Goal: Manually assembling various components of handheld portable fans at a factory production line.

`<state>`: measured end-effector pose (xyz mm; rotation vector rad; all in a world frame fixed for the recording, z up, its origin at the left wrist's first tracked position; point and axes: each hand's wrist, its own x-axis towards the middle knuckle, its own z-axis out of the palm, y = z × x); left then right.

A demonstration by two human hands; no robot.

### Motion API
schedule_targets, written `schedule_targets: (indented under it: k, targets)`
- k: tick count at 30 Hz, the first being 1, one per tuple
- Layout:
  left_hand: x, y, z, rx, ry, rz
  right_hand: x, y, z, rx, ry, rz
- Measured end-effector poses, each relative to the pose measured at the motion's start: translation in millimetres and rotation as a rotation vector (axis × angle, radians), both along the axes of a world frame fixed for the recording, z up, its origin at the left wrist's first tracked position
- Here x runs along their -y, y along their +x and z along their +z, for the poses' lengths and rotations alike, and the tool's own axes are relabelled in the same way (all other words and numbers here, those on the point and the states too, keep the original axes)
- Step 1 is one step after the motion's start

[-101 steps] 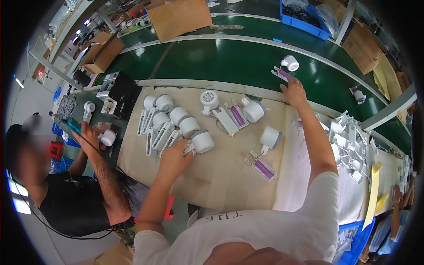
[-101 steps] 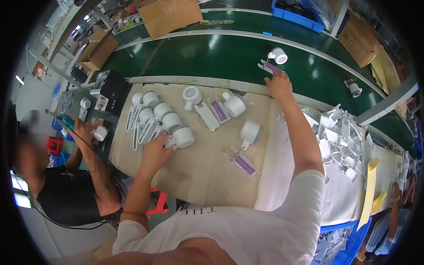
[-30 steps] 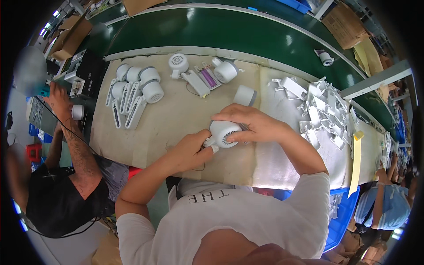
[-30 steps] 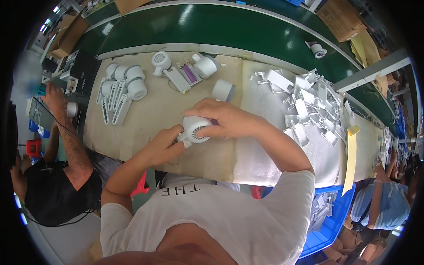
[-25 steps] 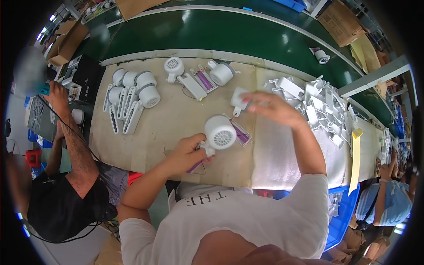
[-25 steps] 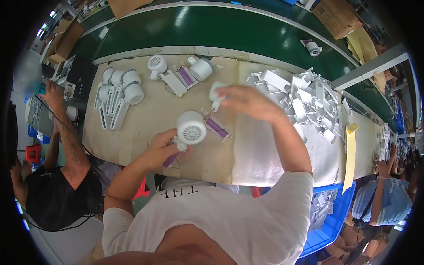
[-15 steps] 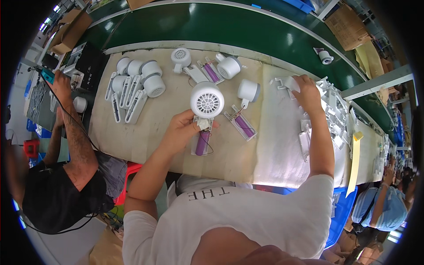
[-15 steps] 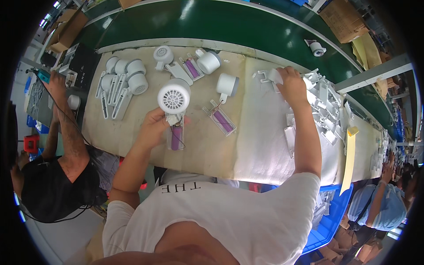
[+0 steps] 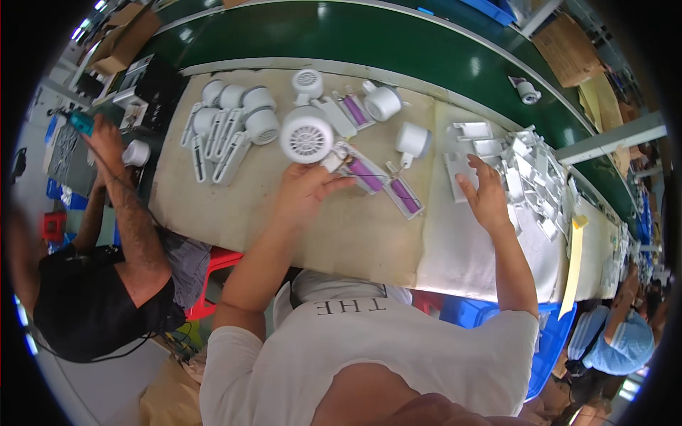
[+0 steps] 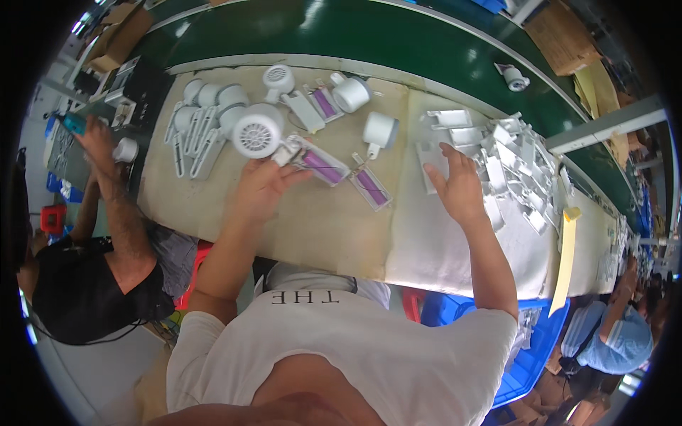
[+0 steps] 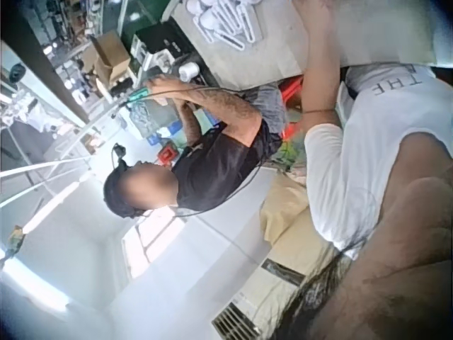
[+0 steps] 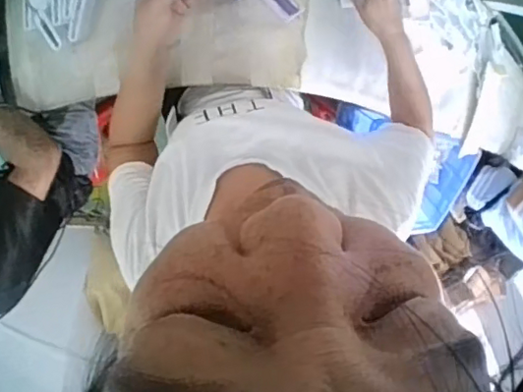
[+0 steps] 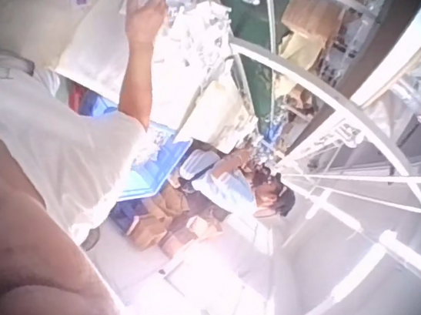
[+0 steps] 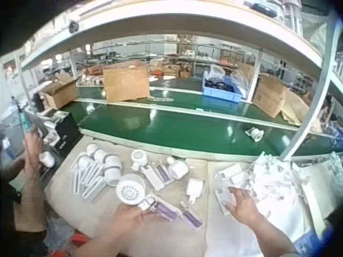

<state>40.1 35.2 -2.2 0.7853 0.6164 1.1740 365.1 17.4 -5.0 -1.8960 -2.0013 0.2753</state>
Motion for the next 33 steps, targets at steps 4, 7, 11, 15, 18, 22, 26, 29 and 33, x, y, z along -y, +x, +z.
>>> schedule_targets:
  k: [4, 7, 11, 15, 18, 22, 26, 29, 33]
  targets:
    - [1, 13, 1, 0.292, -0.014, -0.024, -6, -7, -20, 0.052, 0.012, -0.007]
    - [4, 12, 2, 0.250, 0.001, 0.066, -8, -23, -1, -0.114, 0.139, -0.020]
    - [5, 24, 5, 0.237, 0.029, 0.229, 11, -102, 42, -0.202, 0.393, 0.411]
    - [3, 28, 7, 0.244, 0.065, 0.341, 4, -148, 59, -0.013, 0.620, 0.460]
    - [3, 24, 4, 0.242, 0.073, 0.380, -5, -157, 60, 0.026, 0.644, 0.479]
    - [7, 24, -4, 0.262, 0.041, 0.387, -6, -164, 60, -0.061, 0.528, 0.546]
    - [6, 31, -13, 0.168, 0.136, 0.565, -11, -169, 52, -0.093, 0.533, 0.509]
    - [6, 30, -10, 0.100, 0.194, 0.646, -13, -173, 55, -0.055, 0.599, 0.524]
    - [12, 14, 18, 0.209, 0.338, 0.537, -14, -153, 53, -0.310, 0.452, 0.351]
